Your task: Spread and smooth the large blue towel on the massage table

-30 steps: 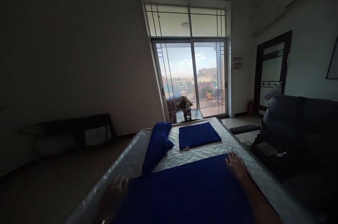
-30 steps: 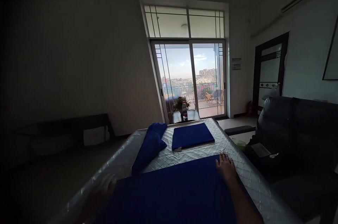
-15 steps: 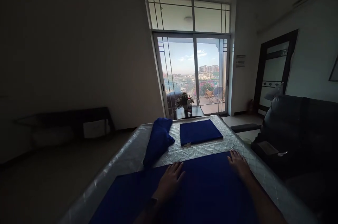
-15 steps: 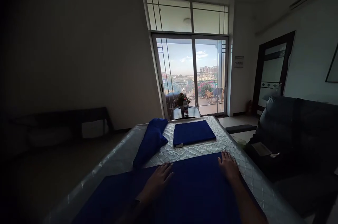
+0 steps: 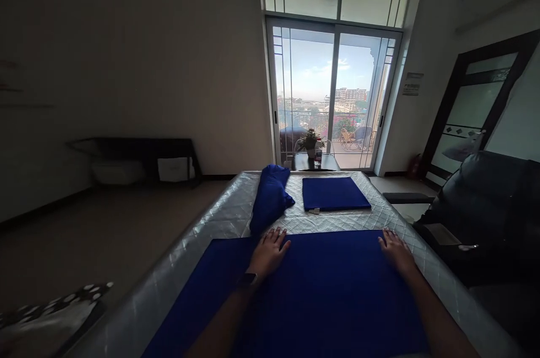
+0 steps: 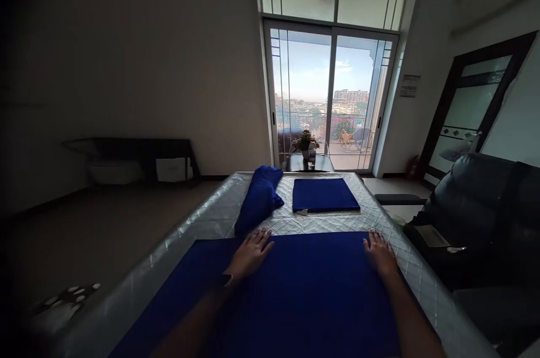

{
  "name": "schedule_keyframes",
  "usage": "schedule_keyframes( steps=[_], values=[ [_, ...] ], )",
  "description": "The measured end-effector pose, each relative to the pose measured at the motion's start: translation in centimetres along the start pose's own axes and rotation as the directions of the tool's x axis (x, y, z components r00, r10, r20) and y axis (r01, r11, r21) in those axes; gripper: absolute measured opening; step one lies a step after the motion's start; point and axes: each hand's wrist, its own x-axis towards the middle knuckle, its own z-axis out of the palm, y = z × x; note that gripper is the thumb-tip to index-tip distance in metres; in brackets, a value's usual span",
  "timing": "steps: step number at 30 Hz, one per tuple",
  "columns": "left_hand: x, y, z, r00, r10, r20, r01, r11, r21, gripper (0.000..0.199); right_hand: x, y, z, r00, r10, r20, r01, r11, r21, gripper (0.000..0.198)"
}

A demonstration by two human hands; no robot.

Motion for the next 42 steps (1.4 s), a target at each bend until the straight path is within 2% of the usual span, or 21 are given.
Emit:
schedule_keyframes(
  steps=[4, 7, 10, 12, 14, 16, 18, 21, 29, 33, 36, 42],
  values=[
    [-0.1, 0.1, 0.1, 0.999, -0.008, -0.04, 0.007, 1.0, -0.01, 0.061, -0.7, -0.7, -1.2, 0.996, -0.027, -0.085, 0.018, 0.994, -0.104, 0.062],
    [-0.3, -0.1, 0.1, 0.996, -0.012, -0.087, 0.01, 1.0, -0.027, 0.06, -1.9, -2.9, -3.0, 0.975, -0.159, -0.156, 0.131, 0.976, -0.176, 0.059],
    [-0.6, 0.2, -0.2, 0.988, -0.014, -0.152, 0.008, 0.999, -0.042, 0.057, -3.6, -7.2, -4.2, 0.946, -0.298, -0.132, 0.277, 0.948, -0.154, 0.059],
    [-0.8, 1.1, -0.5, 0.981, 0.007, -0.195, -0.017, 0.999, -0.05, 0.055, -4.7, -10.9, -4.1, 0.924, -0.369, -0.097, 0.355, 0.925, -0.134, 0.057],
    [-1.0, 2.4, -0.5, 0.974, 0.06, -0.22, -0.074, 0.996, -0.057, 0.054, -5.8, -14.8, -3.5, 0.891, -0.449, -0.061, 0.444, 0.892, -0.081, 0.057],
    [-1.2, 4.0, -0.3, 0.964, 0.142, -0.223, -0.16, 0.985, -0.063, 0.052, -6.9, -18.3, -2.7, 0.844, -0.537, -0.019, 0.537, 0.842, 0.043, 0.06],
    [-1.4, 5.2, 0.2, 0.95, 0.237, -0.205, -0.254, 0.966, -0.058, 0.05, -7.8, -20.7, -2.0, 0.806, -0.591, 0.021, 0.583, 0.799, 0.148, 0.061],
    [-1.6, 5.9, 1.0, 0.93, 0.325, -0.171, -0.335, 0.942, -0.03, 0.05, -8.5, -22.2, -1.3, 0.806, -0.589, 0.068, 0.566, 0.798, 0.205, 0.062],
    [-1.4, 5.9, 1.2, 0.959, 0.26, -0.116, -0.266, 0.963, -0.042, 0.057, -7.8, -21.2, -1.1, 0.834, -0.538, 0.12, 0.499, 0.83, 0.248, 0.069],
    [-1.5, 6.4, 0.6, 0.979, 0.196, -0.06, -0.2, 0.976, -0.09, 0.066, -6.9, -19.2, -1.6, 0.86, -0.49, 0.142, 0.452, 0.861, 0.235, 0.072],
    [-1.3, 5.8, 0.2, 0.984, 0.179, -0.018, -0.18, 0.979, -0.099, 0.067, -5.9, -16.3, -1.9, 0.876, -0.455, 0.161, 0.421, 0.883, 0.209, 0.073],
    [-0.3, 2.3, 0.4, 0.994, 0.106, -0.036, -0.108, 0.993, -0.05, 0.068, -2.9, -7.7, -1.7, 0.918, -0.36, 0.164, 0.344, 0.931, 0.118, 0.074]
  ],
)
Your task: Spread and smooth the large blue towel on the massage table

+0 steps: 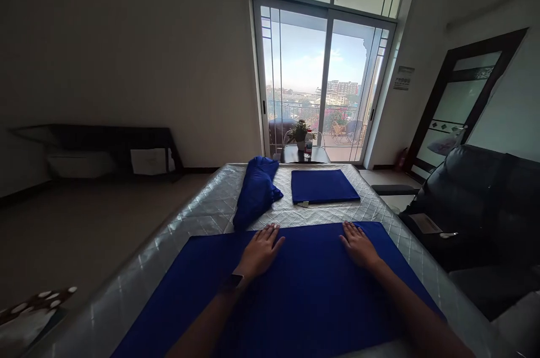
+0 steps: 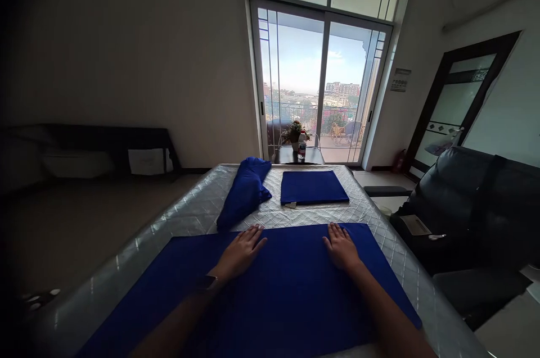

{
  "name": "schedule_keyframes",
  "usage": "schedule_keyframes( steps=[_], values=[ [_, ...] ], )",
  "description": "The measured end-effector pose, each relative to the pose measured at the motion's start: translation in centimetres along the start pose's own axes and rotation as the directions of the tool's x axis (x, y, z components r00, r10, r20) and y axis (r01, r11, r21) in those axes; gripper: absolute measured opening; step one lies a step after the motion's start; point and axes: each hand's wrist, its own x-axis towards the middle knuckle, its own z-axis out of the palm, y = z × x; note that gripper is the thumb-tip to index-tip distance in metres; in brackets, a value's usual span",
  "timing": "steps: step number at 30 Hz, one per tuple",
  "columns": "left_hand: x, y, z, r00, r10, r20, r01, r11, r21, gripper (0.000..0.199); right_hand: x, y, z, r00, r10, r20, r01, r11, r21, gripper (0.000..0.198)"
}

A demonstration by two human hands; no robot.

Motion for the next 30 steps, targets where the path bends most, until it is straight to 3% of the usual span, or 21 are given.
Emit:
schedule_keyframes(
  steps=[4, 7, 15, 20, 23, 30],
  values=[
    [0.2, -1.0, 0.5, 1.0, -0.015, 0.023, 0.014, 0.998, 0.054, 0.069, 0.1, 5.2, -0.2, 0.994, 0.106, -0.027, -0.108, 0.992, -0.061, 0.072],
    [0.3, -1.0, 0.8, 1.0, -0.005, 0.025, 0.003, 0.997, 0.073, 0.07, 0.3, 7.3, -0.3, 0.988, 0.151, -0.039, -0.154, 0.985, -0.082, 0.072],
    [0.4, -1.4, 1.4, 0.999, 0.035, 0.005, -0.036, 0.998, 0.06, 0.065, 0.4, 8.9, -0.2, 0.983, 0.174, -0.059, -0.177, 0.982, -0.058, 0.07],
    [-0.2, -1.8, 0.4, 0.995, 0.085, 0.045, -0.089, 0.993, 0.083, 0.059, 0.1, 9.2, -0.3, 0.977, 0.198, -0.08, -0.202, 0.979, -0.04, 0.07],
    [-1.6, -3.5, -0.9, 0.993, 0.092, 0.074, -0.098, 0.992, 0.085, 0.057, 0.1, 9.2, -0.3, 0.977, 0.194, -0.092, -0.197, 0.98, -0.026, 0.07],
    [-6.0, -11.2, -3.3, 0.983, -0.173, 0.058, 0.167, 0.981, 0.094, 0.066, 0.4, 9.6, 0.4, 0.974, 0.189, -0.125, -0.196, 0.979, -0.047, 0.069]
  ],
)
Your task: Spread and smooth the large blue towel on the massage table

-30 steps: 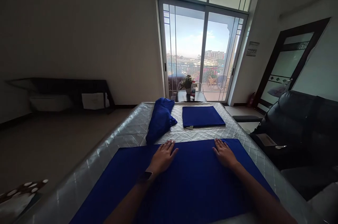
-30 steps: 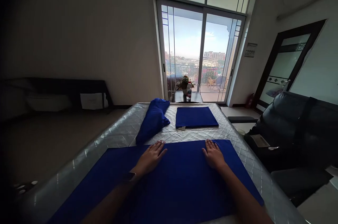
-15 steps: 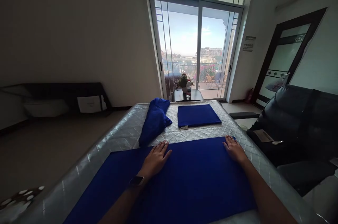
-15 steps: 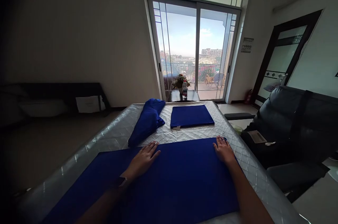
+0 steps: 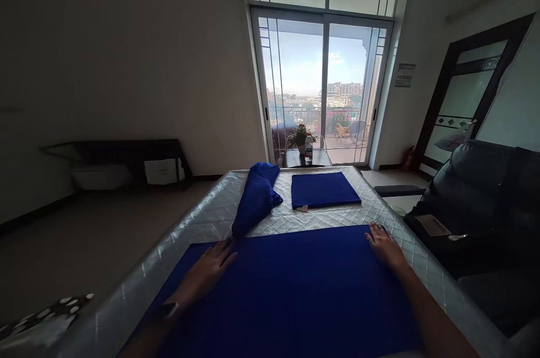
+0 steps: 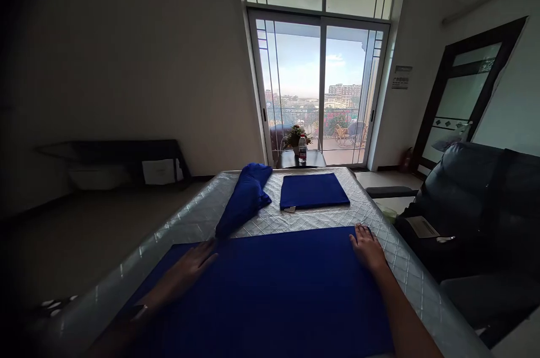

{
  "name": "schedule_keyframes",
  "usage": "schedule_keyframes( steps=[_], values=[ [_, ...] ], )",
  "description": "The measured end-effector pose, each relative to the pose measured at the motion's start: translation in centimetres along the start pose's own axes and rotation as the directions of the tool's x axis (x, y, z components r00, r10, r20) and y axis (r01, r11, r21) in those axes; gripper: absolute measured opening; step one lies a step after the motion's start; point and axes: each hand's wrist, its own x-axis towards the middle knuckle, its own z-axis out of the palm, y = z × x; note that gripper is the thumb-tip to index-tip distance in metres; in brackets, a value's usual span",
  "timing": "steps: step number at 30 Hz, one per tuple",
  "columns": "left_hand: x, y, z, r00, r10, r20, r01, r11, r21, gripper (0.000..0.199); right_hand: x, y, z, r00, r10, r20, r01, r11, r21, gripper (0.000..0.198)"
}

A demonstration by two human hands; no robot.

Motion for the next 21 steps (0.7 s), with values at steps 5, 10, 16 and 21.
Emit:
schedule_keyframes(
  steps=[5, 10, 16, 21],
  values=[
    [-0.4, -5.7, 0.4, 0.994, -0.113, 0.01, 0.112, 0.994, 0.008, 0.068, 0.3, 0.2, 0.5, 0.999, -0.021, -0.029, 0.021, 1.0, -0.021, 0.07],
    [-0.2, -7.9, 1.1, 0.984, -0.176, 0.036, 0.177, 0.984, -0.01, 0.074, 0.5, 0.4, 0.7, 0.999, -0.023, -0.024, 0.022, 0.999, -0.025, 0.071],
    [0.2, -8.8, 1.6, 0.978, -0.21, 0.002, 0.21, 0.978, 0.015, 0.073, 0.9, 0.8, 1.3, 0.998, -0.045, -0.042, 0.043, 0.998, -0.052, 0.072],
    [0.1, -9.4, 1.8, 0.976, -0.216, -0.03, 0.217, 0.976, 0.015, 0.069, 1.1, 0.9, 1.3, 0.999, -0.03, -0.044, 0.027, 0.998, -0.058, 0.073]
  ],
)
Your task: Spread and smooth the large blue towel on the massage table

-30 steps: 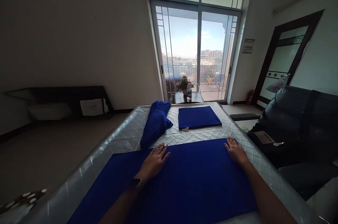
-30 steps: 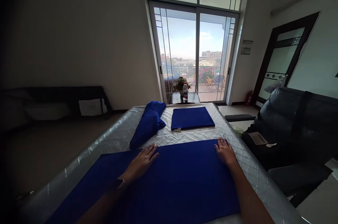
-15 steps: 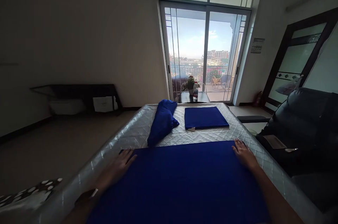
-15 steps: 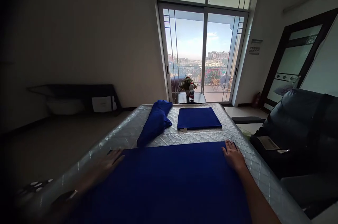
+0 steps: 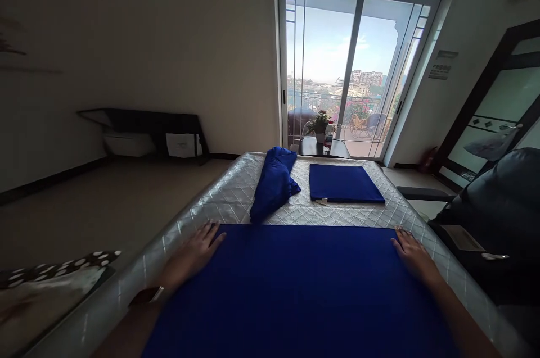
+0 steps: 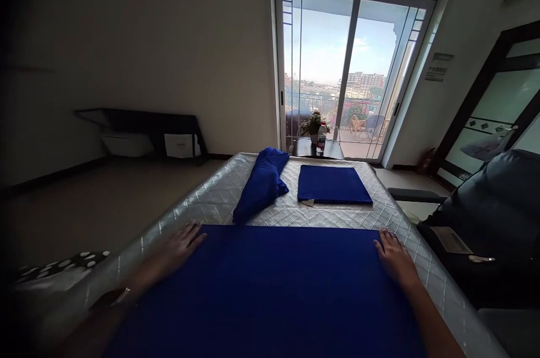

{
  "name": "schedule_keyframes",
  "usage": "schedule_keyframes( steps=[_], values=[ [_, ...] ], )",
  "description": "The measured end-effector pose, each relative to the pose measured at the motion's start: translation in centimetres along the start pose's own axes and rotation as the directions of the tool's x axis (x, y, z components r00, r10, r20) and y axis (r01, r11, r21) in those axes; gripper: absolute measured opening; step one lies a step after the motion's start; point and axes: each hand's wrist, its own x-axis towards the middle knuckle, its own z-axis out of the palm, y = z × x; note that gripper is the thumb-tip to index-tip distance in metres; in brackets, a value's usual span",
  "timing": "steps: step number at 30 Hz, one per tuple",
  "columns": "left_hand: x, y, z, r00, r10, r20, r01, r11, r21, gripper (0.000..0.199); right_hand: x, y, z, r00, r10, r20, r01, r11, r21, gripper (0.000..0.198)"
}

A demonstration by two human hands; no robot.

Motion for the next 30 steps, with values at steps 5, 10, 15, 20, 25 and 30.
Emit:
schedule_keyframes(
  steps=[5, 10, 15, 20, 25, 30],
  values=[
    [-0.4, 0.6, -0.8, 0.994, -0.079, 0.075, 0.083, 0.995, -0.049, 0.077, 0.1, -0.1, -0.2, 1.0, 0.015, 0.0, -0.015, 1.0, 0.006, 0.074],
    [-0.5, 0.7, -1.0, 0.996, -0.045, 0.079, 0.048, 0.998, -0.033, 0.076, 0.1, 0.0, 0.0, 1.0, 0.018, 0.004, -0.019, 1.0, 0.008, 0.074],
    [-0.5, 0.6, -0.8, 0.998, -0.036, 0.044, 0.037, 0.999, -0.022, 0.074, 0.1, 0.0, -0.1, 1.0, 0.021, 0.005, -0.021, 1.0, 0.017, 0.075],
    [-0.6, 0.9, -1.1, 0.999, 0.002, 0.036, -0.003, 1.0, 0.018, 0.073, 0.0, -0.1, -0.2, 1.0, 0.013, 0.012, -0.013, 1.0, -0.006, 0.072],
    [-0.6, 0.7, -1.0, 0.999, 0.038, -0.009, -0.037, 0.999, 0.038, 0.068, 0.0, -0.1, -0.1, 1.0, 0.011, 0.006, -0.011, 1.0, -0.02, 0.071],
    [-0.8, 1.0, -1.3, 0.999, 0.03, -0.018, -0.028, 0.996, 0.089, 0.068, -0.1, -0.1, -0.1, 1.0, 0.003, 0.0, -0.003, 1.0, -0.024, 0.071]
  ],
)
